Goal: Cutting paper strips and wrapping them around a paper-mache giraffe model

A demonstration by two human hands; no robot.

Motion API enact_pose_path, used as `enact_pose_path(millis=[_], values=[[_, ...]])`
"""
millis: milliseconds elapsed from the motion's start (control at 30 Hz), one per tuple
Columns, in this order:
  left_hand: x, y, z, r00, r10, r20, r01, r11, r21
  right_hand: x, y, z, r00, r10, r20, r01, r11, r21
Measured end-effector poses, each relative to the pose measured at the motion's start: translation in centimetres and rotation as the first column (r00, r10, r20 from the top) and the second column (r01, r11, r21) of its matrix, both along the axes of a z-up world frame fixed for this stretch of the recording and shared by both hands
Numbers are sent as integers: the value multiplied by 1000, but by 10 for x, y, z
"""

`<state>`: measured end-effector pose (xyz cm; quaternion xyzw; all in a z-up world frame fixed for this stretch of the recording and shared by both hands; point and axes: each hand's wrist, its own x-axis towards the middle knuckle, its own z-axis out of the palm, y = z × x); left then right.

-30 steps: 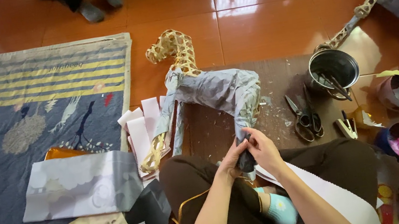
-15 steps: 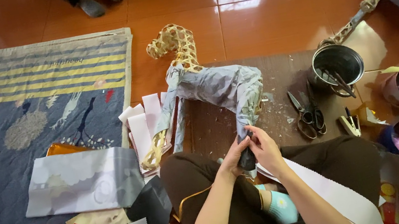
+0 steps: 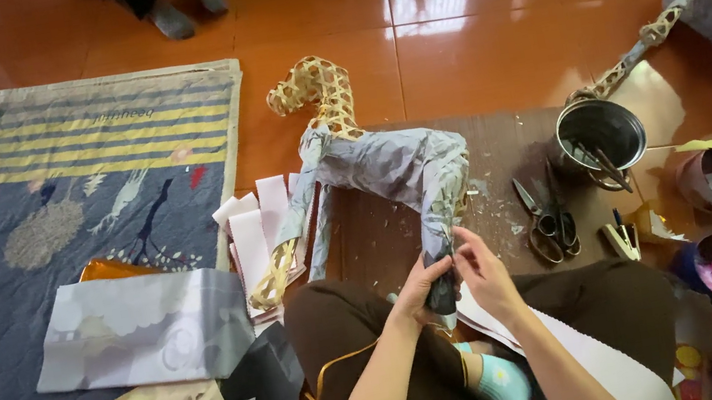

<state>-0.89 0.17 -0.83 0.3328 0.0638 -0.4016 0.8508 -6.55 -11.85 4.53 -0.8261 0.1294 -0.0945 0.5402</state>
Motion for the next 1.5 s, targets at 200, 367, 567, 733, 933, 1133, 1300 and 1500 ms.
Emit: enact_pose_path(millis=[200, 367, 567, 733, 933, 1133, 1300, 1500], values=[[-1, 4, 9, 998, 20, -52, -18, 999, 47, -32, -46, -33, 957, -3, -289, -48, 984, -169], [6, 17, 36, 991, -29, -128, 33, 999, 32, -90, -71, -106, 746, 163, -646, -617, 534, -578], [9, 21, 28, 997, -4, -73, 12, 994, 108, -91, -58, -100, 890, -60, -453, -357, 526, -772], [3, 22, 41, 999, -36, -25, 39, 993, 113, -79, -58, -80, 805, -37, -592, -450, 613, -650], [2, 16, 15, 997, -52, -55, 56, 995, 78, -71, -71, -89, 875, -53, -482, -146, 919, -365], [0, 19, 30, 996, -66, -59, 71, 995, 72, -68, -70, -76, 837, -132, -531, -12, 966, -259], [1, 17, 23, 993, -63, -103, 71, 995, 75, -68, -65, -68, 830, -142, -539, -50, 944, -326], [0, 18, 30, 994, -82, -67, 89, 989, 121, -69, -56, -38, 821, -114, -559, -10, 977, -213]])
